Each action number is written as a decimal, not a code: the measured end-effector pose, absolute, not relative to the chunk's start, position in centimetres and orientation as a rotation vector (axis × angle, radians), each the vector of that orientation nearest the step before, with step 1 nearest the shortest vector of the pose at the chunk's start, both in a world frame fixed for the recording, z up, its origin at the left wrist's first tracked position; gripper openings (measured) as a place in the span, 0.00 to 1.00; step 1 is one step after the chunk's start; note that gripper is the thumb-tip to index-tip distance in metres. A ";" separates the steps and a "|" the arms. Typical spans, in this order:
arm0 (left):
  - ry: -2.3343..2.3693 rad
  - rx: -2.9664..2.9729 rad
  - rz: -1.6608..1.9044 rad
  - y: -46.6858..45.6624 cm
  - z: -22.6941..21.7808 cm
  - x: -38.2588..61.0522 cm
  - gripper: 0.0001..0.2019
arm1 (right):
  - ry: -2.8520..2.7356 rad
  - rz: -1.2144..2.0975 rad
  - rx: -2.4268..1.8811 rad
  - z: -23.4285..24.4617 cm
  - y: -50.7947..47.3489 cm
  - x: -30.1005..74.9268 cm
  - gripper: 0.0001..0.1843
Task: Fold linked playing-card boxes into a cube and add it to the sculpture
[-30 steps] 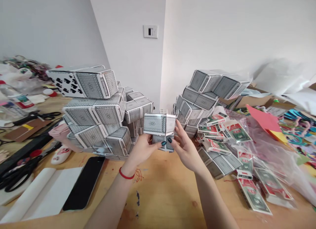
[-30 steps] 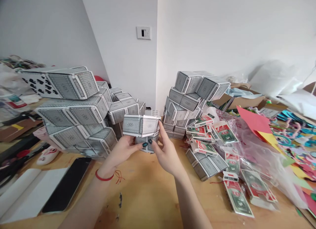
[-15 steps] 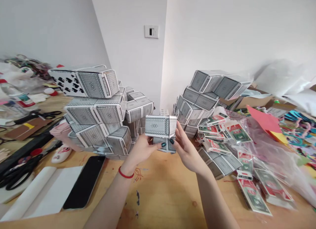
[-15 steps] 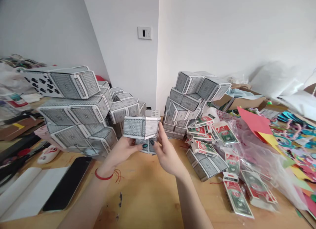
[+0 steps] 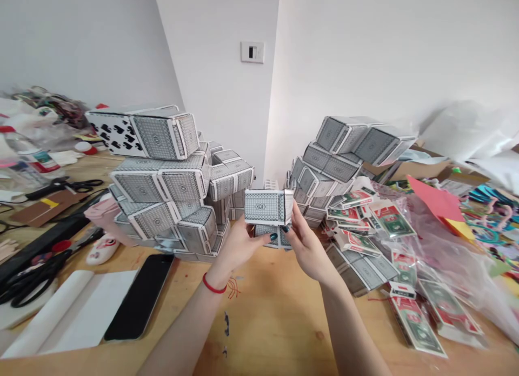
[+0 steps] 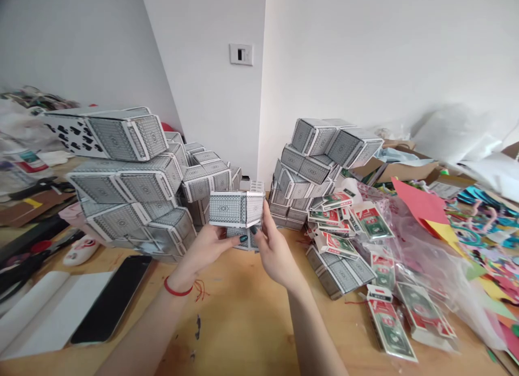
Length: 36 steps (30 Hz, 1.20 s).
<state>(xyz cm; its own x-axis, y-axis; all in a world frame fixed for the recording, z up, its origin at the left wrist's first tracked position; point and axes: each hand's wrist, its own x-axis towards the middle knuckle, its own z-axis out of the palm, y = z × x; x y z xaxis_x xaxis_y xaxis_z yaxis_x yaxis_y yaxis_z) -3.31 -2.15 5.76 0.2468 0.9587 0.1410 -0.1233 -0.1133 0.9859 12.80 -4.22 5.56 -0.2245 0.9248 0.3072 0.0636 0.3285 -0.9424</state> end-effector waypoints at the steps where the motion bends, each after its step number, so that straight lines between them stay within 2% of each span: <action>1: 0.871 1.327 1.170 -2.2 5.7 -3.2 0.23 | -1.583 1.025 -0.951 5.5 -4.1 12.9 0.36; 5: 0.863 1.265 1.216 -2.2 5.5 -2.8 0.23 | -1.575 0.923 -1.028 5.2 -3.8 13.1 0.32; 12: 0.845 1.176 1.218 -2.1 5.4 -2.7 0.24 | -1.520 0.910 -1.049 4.7 -3.4 13.1 0.32; 17: 0.894 1.238 1.226 -2.3 5.6 -2.5 0.28 | -1.448 1.073 -0.982 5.3 -3.7 12.6 0.37; 23: 1.048 1.418 1.210 -2.5 6.0 -2.3 0.24 | -1.315 1.259 -0.923 5.8 -4.0 12.2 0.42; 30: 1.288 1.684 1.260 -3.9 6.6 -1.7 0.21 | -1.266 1.213 -0.978 5.2 -3.8 11.8 0.44; 36: 1.265 1.639 1.392 -4.4 6.6 -1.4 0.26 | -1.285 1.144 -1.031 5.6 -3.9 11.8 0.46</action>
